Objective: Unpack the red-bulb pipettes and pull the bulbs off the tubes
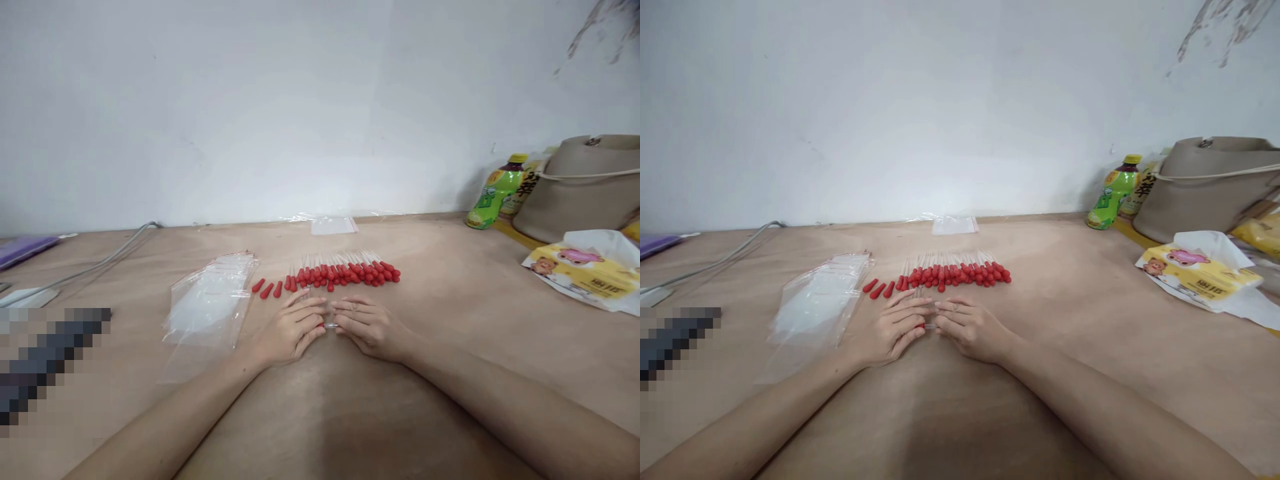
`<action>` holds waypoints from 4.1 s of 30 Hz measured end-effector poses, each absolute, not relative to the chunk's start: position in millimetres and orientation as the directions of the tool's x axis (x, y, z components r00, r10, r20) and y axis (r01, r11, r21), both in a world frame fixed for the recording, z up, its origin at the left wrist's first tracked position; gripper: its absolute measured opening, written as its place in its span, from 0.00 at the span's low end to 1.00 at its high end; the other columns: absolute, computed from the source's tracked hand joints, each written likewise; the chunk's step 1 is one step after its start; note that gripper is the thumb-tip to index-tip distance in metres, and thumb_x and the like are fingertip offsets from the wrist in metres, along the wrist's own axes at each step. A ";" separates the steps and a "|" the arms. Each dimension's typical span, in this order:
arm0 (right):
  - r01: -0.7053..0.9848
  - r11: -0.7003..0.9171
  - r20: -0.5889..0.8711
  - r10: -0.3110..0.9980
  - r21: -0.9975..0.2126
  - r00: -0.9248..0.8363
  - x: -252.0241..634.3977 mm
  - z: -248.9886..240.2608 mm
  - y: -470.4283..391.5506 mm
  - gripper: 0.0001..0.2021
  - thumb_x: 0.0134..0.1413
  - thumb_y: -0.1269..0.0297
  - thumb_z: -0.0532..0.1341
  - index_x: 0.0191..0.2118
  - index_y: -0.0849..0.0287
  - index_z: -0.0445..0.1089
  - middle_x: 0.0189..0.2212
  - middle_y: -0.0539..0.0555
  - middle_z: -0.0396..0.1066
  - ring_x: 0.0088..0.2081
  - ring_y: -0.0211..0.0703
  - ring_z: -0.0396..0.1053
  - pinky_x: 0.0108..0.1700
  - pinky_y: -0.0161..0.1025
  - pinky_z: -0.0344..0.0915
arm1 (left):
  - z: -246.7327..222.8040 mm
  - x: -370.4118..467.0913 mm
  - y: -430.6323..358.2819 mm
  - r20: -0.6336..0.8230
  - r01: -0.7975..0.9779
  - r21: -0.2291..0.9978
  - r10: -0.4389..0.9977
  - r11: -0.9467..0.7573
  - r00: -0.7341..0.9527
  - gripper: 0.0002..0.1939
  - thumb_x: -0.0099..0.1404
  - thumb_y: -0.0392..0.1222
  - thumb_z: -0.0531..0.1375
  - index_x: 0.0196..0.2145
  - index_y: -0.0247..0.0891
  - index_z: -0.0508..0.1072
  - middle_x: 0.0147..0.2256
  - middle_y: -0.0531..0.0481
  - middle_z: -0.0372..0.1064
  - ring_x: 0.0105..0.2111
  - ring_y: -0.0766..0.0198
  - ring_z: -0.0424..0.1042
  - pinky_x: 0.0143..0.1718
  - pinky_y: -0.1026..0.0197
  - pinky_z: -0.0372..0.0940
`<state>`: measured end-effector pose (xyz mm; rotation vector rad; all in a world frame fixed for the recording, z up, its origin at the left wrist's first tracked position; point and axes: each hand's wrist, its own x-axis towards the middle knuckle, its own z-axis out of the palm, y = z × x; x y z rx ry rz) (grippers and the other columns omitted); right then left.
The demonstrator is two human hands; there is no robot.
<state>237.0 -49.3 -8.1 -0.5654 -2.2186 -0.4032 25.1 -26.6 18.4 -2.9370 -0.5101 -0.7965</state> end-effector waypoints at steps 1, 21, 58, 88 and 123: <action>0.521 0.845 0.770 0.253 0.120 -0.587 237.1 -7.2 -50.0 0.06 0.55 0.71 0.56 0.39 0.63 0.67 0.38 0.56 0.74 0.45 0.40 0.69 0.49 0.39 0.65 | 18.3 24.8 -26.4 0.498 0.330 0.029 0.299 -0.944 0.814 0.07 0.64 0.35 0.51 0.33 0.36 0.69 0.42 0.49 0.72 0.50 0.61 0.64 0.58 0.51 0.49; 0.469 0.858 0.737 0.177 0.210 -0.653 253.0 -3.2 -59.2 0.14 0.54 0.77 0.54 0.47 0.65 0.65 0.40 0.58 0.72 0.51 0.45 0.63 0.52 0.47 0.62 | 15.9 9.1 -24.0 0.568 0.393 0.035 0.342 -0.919 0.748 0.07 0.64 0.36 0.52 0.34 0.37 0.69 0.38 0.48 0.71 0.41 0.60 0.65 0.42 0.56 0.60; 0.700 0.702 0.706 0.562 -0.132 -0.430 216.4 -8.3 -42.1 0.09 0.53 0.74 0.52 0.34 0.63 0.68 0.26 0.54 0.68 0.29 0.39 0.62 0.35 0.39 0.55 | 79.9 -119.0 45.5 -0.067 0.930 0.160 0.936 -0.332 0.346 0.24 0.56 0.63 0.50 0.27 0.37 0.69 0.28 0.55 0.66 0.31 0.66 0.62 0.33 0.66 0.57; 0.456 0.824 0.582 0.563 -0.337 -0.587 195.6 -2.1 -36.9 0.16 0.50 0.59 0.59 0.43 0.63 0.67 0.33 0.57 0.66 0.37 0.42 0.63 0.41 0.40 0.62 | 11.0 -21.5 29.6 0.450 0.728 0.048 0.665 -0.684 0.596 0.13 0.64 0.42 0.51 0.44 0.40 0.69 0.41 0.48 0.70 0.42 0.59 0.66 0.46 0.54 0.58; 0.716 0.697 0.729 0.508 -0.034 -0.459 245.1 -0.9 -52.3 0.06 0.54 0.61 0.58 0.34 0.53 0.72 0.32 0.49 0.73 0.44 0.42 0.65 0.55 0.50 0.48 | 8.3 14.5 -35.8 0.630 0.338 0.330 0.472 -0.882 0.617 0.09 0.60 0.33 0.55 0.39 0.38 0.69 0.36 0.50 0.73 0.38 0.65 0.73 0.41 0.65 0.69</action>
